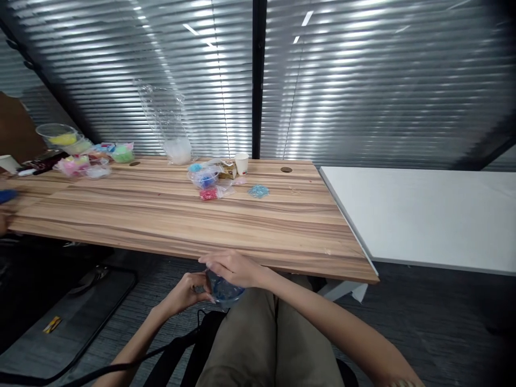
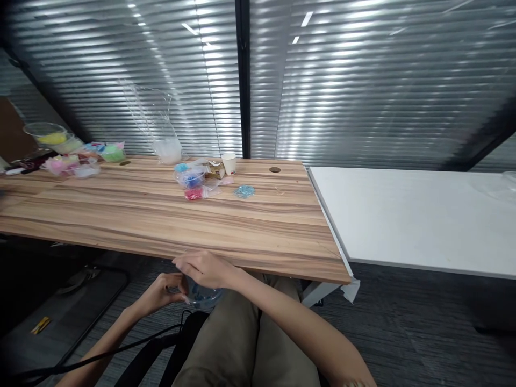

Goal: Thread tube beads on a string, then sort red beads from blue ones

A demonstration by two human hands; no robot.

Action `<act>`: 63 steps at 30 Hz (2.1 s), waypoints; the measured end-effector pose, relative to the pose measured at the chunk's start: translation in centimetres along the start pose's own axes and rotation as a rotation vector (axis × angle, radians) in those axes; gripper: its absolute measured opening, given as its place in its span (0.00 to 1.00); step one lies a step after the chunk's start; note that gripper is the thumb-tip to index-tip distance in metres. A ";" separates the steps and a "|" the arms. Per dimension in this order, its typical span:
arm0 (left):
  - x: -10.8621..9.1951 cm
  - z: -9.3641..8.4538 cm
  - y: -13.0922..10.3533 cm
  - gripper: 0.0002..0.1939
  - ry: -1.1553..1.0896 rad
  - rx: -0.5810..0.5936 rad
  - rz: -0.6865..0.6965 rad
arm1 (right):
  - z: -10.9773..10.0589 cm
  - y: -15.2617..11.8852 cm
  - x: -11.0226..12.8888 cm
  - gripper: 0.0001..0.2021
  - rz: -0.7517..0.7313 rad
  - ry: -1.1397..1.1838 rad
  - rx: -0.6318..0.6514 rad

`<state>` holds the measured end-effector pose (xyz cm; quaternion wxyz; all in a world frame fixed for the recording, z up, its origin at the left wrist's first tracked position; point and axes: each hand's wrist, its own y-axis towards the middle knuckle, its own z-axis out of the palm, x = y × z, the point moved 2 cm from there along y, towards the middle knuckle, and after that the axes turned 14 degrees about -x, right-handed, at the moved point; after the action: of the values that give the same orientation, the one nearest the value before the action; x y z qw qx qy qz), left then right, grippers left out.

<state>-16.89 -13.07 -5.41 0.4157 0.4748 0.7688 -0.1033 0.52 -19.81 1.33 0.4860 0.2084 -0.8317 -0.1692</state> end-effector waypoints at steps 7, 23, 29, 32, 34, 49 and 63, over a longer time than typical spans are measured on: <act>0.5 -0.3 0.1 0.15 -0.022 -0.023 0.052 | -1.3 2.7 -2.2 0.29 0.235 0.003 -0.134; 0.1 1.1 0.5 0.14 -0.077 0.038 0.056 | -5.6 -0.4 -3.6 0.24 0.222 0.064 -0.055; 1.0 3.0 2.0 0.16 -0.103 0.040 0.096 | -14.6 1.7 -14.3 0.25 0.461 -0.421 -0.647; 1.3 3.6 2.4 0.17 -0.106 0.043 0.081 | -16.1 4.3 -18.0 0.22 0.480 -0.517 -0.559; 1.6 3.8 2.4 0.18 -0.106 0.041 0.061 | -16.0 6.2 -19.4 0.22 0.474 -0.521 -0.541; 0.5 4.0 2.1 0.11 -0.062 0.043 0.085 | -13.0 8.5 -19.5 0.27 0.295 -0.328 -0.300; 0.8 2.8 1.5 0.17 -0.100 0.032 0.099 | -8.9 6.4 -12.5 0.30 0.116 -0.147 -0.068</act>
<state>-14.32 -13.31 -7.38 0.4504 0.5132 0.7209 -0.1184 12.71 -8.70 -0.58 0.4394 0.1302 -0.8696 -0.1836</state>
